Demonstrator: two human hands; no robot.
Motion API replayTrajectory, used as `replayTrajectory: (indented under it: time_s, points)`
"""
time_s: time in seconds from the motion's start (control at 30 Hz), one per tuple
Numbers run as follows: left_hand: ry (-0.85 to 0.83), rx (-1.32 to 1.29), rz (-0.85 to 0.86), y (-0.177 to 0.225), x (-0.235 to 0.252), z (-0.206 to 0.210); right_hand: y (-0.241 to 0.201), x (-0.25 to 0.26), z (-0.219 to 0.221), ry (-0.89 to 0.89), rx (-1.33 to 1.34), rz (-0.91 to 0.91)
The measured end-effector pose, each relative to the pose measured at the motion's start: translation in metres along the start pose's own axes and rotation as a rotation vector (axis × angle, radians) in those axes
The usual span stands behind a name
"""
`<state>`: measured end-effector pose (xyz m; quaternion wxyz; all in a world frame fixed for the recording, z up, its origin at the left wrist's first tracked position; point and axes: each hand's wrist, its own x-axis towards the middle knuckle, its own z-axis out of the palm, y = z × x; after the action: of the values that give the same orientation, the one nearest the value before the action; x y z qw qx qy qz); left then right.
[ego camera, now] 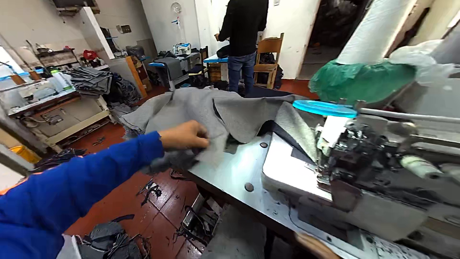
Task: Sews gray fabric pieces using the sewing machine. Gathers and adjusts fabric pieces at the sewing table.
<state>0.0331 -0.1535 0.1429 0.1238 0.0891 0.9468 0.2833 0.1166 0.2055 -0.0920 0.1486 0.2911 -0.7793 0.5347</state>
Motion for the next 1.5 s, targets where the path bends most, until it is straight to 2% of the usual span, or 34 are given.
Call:
replayTrajectory:
  time_s: [0.07, 0.1, 0.17, 0.23, 0.3, 0.33, 0.37, 0.43, 0.5, 0.53, 0.6, 0.67, 0.7, 0.77, 0.8, 1.0, 1.13, 1.23, 1.4, 1.43, 1.5]
  points:
    - [-0.042, -0.345, 0.094, 0.05, 0.0, 0.054, -0.02, 0.014, 0.027, -0.099, 0.326, 0.091]
    - [-0.048, -0.481, 0.129, 0.07, 0.007, 0.083, -0.031, 0.022, 0.041, -0.09, 0.471, 0.17]
    - [0.074, -0.572, 0.269, 0.089, 0.034, 0.135, -0.058, 0.044, 0.07, 0.091, 0.673, 0.408]
    - [0.311, -0.338, 0.564, 0.086, 0.067, 0.172, -0.072, 0.066, 0.092, 0.255, 0.699, 0.594]
    - [0.386, -0.005, 0.885, 0.069, 0.092, 0.186, -0.076, 0.067, 0.103, 0.379, 0.636, 0.698]
    - [0.385, 0.107, 0.959, 0.058, 0.094, 0.188, -0.075, 0.059, 0.103, 0.372, 0.607, 0.719]
    - [0.382, 0.16, 0.974, 0.044, 0.091, 0.187, -0.071, 0.047, 0.097, 0.332, 0.586, 0.726]
    - [0.435, 0.19, 0.892, 0.013, 0.079, 0.188, -0.055, 0.021, 0.071, 0.154, 0.546, 0.717]
    - [0.497, 0.203, 0.792, -0.004, 0.071, 0.183, -0.03, 0.0, 0.02, 0.016, 0.359, 0.527]
    - [0.534, 0.228, 0.759, -0.006, 0.069, 0.18, -0.02, -0.009, -0.016, 0.037, 0.143, 0.425]
    - [0.608, 0.275, 0.715, -0.001, 0.071, 0.177, -0.005, -0.023, -0.101, 0.212, -0.509, 0.317]
    - [0.646, 0.304, 0.69, 0.019, 0.081, 0.171, 0.001, -0.029, -0.191, 0.258, -0.959, 0.376]
    - [0.636, 0.302, 0.666, 0.031, 0.088, 0.17, 0.001, -0.031, -0.225, 0.23, -1.056, 0.459]
    - [0.581, 0.288, 0.619, 0.045, 0.103, 0.173, 0.009, -0.033, -0.264, 0.159, -1.122, 0.615]
    - [0.564, 0.281, 0.615, 0.049, 0.109, 0.175, 0.013, -0.033, -0.271, 0.114, -1.118, 0.663]
    - [0.559, 0.296, 0.68, 0.045, 0.117, 0.179, 0.014, -0.025, -0.267, -0.086, -1.252, 0.696]
    - [0.581, 0.29, 0.686, 0.046, 0.116, 0.179, 0.004, -0.031, -0.277, -0.063, -1.222, 0.58]
    - [0.578, 0.287, 0.689, 0.044, 0.116, 0.179, 0.011, -0.038, -0.276, -0.067, -1.236, 0.604]
    - [0.528, 0.262, 0.719, 0.045, 0.117, 0.175, 0.005, -0.016, -0.292, -0.361, -1.172, 0.756]
    - [0.496, 0.232, 0.74, 0.045, 0.118, 0.173, 0.004, -0.01, -0.297, -0.377, -1.142, 0.724]
    - [0.426, 0.144, 0.797, 0.047, 0.116, 0.165, -0.005, 0.003, -0.301, -0.288, -1.134, 0.564]
